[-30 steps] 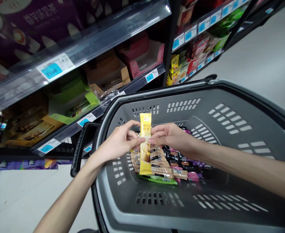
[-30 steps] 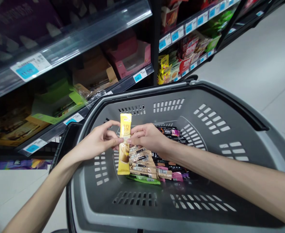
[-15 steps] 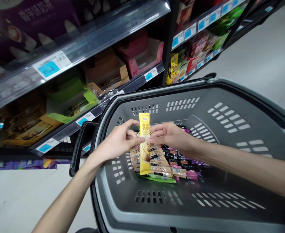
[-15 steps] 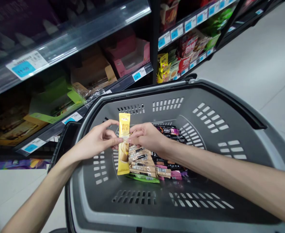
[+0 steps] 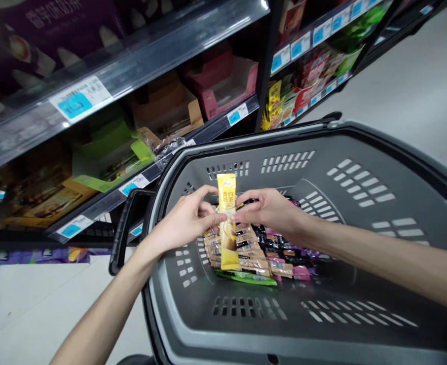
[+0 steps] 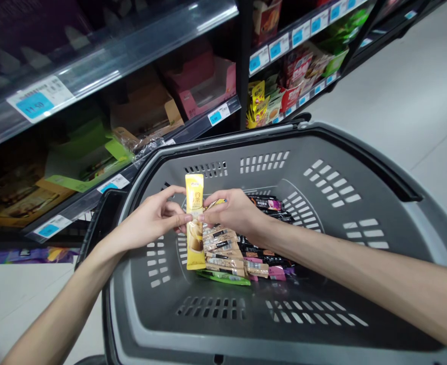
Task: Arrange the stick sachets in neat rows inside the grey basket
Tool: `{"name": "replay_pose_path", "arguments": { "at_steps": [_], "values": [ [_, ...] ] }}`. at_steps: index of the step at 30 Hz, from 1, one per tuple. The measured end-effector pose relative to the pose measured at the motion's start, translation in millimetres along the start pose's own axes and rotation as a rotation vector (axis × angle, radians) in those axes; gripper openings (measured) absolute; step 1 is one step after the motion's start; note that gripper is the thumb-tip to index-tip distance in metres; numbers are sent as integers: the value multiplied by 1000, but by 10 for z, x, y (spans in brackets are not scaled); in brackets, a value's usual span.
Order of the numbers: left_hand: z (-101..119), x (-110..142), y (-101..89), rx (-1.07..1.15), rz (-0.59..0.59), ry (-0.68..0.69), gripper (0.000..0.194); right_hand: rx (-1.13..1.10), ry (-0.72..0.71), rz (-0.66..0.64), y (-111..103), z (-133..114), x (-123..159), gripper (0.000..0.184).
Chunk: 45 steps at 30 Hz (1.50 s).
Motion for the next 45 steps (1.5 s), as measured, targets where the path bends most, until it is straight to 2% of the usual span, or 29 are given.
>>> {"name": "replay_pose_path", "arguments": {
  "at_steps": [9, 14, 21, 31, 38, 42, 45],
  "values": [
    [44, -15, -41, 59, 94, 32, 39, -46, -48, 50, -36, -43, -19, 33],
    [66, -18, -60, 121, 119, 55, 38, -83, -42, -56, 48, -105, 38, 27],
    [64, -13, -66, 74, 118, 69, 33, -81, -21, -143, 89, -138, 99, 31],
    [68, -16, -62, 86, 132, 46, 38, -105, -131, -291, 163, -177, 125, 33],
    [111, -15, -105, -163, 217, 94, 24, -178, -141, -315, 176, -172, 110, 42],
    [131, -9, -90, -123, 190, 92, 21, -227, -145, -293, 173, -136, 76, 41],
    [136, 4, -31, 21, 98, 63, 21, -225, -128, -241, 147, -97, 51, 39]
  ]
}}
Point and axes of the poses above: each hand's wrist, its own x-axis away from the middle knuckle, its own y-axis out of the palm, z = x × y, the point moved 7 cm from there along -x, towards the middle knuckle, and after that the axes turned 12 degrees about z, right-handed, at the moved point
